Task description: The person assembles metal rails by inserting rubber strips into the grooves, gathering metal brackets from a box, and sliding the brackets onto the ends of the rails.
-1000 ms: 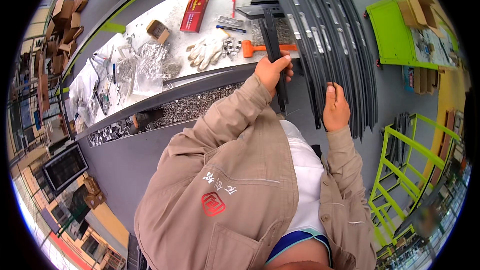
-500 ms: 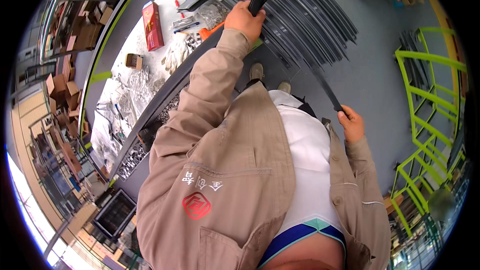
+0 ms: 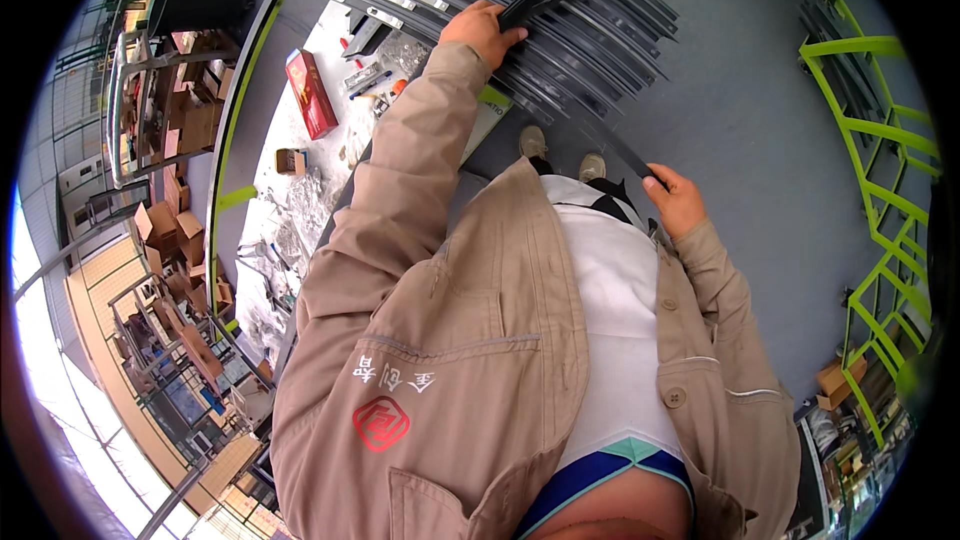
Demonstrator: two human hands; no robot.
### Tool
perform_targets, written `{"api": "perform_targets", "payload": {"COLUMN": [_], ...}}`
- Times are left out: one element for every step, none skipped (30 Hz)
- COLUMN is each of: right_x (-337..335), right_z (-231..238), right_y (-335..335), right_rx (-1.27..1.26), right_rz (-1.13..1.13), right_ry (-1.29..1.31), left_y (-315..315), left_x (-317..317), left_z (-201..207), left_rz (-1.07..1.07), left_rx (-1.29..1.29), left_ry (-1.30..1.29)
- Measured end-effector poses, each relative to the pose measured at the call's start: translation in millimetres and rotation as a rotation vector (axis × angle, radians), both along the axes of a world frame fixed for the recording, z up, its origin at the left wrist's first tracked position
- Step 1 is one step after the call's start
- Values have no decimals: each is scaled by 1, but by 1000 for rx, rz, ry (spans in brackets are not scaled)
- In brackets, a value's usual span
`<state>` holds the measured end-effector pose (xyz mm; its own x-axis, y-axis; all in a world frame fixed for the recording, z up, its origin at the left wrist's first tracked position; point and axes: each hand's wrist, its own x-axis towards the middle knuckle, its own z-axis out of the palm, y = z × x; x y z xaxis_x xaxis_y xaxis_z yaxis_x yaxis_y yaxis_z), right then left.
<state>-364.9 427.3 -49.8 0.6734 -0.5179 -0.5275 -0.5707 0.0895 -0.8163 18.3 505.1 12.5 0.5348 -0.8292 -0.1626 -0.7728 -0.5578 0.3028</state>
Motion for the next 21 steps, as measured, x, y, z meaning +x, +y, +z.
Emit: {"api": "perform_targets", "payload": {"right_x": [2,3,4,5,6,6,5,5,5,4,3,2,1,2,6,12,18,29,41,50,56], "right_z": [-1,-1,1,4,6,7,7,6,5,2,0,-4,-7,-11,-12,-13,-14,-11,-7,-2,3], "right_y": [1,1,1,0,0,-1,-2,-3,-2,-2,-2,-3,-3,-3,-2,1,4,6,7,8,10], "right_rx": [3,7,22,37,52,81,110,140,171,202,234,279,324,368,352,335,318,313,309,304,324], "right_rz": [-4,-9,-9,-10,-10,1,12,24,26,29,32,22,12,0,-14,-29,-46,-35,-24,-14,-67], "right_ry": [-17,-33,-47,-62,-76,-84,-92,-100,-116,-132,-149,-151,-153,-155,-149,-143,-137,-131,-122,-113,-133], "left_y": [1,2,2,2,1,1,1,1,2,3,6,8,9,10,9,10,10,9,9,10,10], "left_x": [1,2,1,1,1,-1,-2,-3,-4,-4,-3,-4,-4,-6,-7,-8,-10,-10,-8,-4,-2], "left_z": [-2,-4,-3,-3,-3,0,3,6,9,7,3,2,1,1,2,3,5,8,6,1,3], "left_rz": [3,5,8,6,5,6,6,7,5,-4,-13,-22,-20,-19,-22,-9,2,10,3,-4,-10], "left_rx": [-3,-7,-13,-4,6,16,44,73,102,92,83,76,55,34,12,18,24,31,47,63,79], "left_ry": [-11,-22,-28,-24,-21,-19,10,39,70,63,56,47,49,50,50,49,48,44,44,43,44]}}
